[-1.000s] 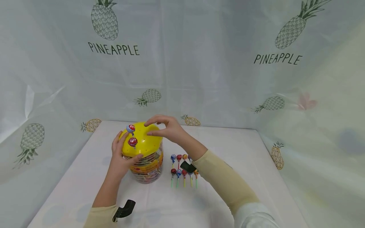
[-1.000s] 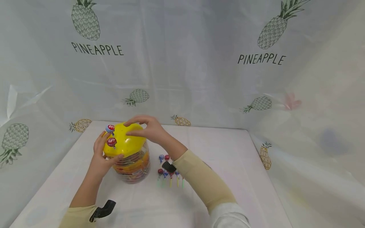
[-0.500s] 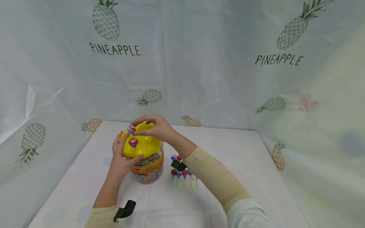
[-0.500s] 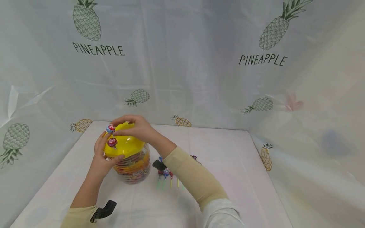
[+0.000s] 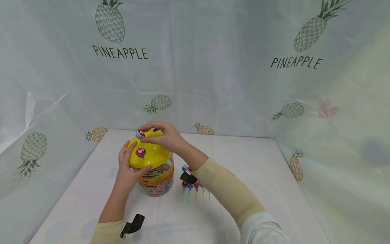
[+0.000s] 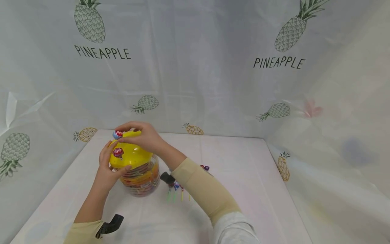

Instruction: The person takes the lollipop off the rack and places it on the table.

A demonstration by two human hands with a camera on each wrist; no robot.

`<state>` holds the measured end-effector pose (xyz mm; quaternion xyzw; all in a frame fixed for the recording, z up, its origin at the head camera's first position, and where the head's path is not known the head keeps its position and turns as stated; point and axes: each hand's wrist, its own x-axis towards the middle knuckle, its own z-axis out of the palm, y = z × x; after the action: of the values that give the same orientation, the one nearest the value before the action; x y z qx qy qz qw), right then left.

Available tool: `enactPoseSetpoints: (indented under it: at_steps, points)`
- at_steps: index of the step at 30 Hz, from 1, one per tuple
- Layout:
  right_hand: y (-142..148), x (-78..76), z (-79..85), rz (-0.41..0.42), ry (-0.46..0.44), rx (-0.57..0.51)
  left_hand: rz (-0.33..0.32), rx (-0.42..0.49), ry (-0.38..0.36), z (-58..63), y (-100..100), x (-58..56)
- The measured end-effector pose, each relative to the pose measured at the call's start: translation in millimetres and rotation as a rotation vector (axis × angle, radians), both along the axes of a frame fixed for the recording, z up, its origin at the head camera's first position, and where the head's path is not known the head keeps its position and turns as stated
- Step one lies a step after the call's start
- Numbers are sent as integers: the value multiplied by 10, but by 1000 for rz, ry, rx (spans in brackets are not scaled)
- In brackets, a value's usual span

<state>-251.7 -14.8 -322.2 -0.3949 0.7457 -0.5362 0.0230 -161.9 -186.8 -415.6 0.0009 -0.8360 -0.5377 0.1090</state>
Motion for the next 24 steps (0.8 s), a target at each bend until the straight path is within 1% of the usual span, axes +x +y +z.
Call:
enactPoseSetpoints:
  at_steps: [3, 6, 13, 16, 20, 24]
  points:
    - [105, 39, 12, -22, -18, -60, -1, 1, 3, 9, 19, -4]
    - [233, 61, -1, -18, -35, -106, 7, -4, -2, 14, 30, -1]
    - [604, 73, -112, 4, -82, -204, 19, -5, 9, 11, 28, 4]
    - [795, 87, -187, -11, -117, -212, 13, -3, 21, 13, 23, 1]
    - [1047, 126, -303, -57, -171, -191, -2, 8, 41, 22, 18, -2]
    - [1279, 181, -448, -110, -226, -181, -6, 17, 38, 24, 17, -4]
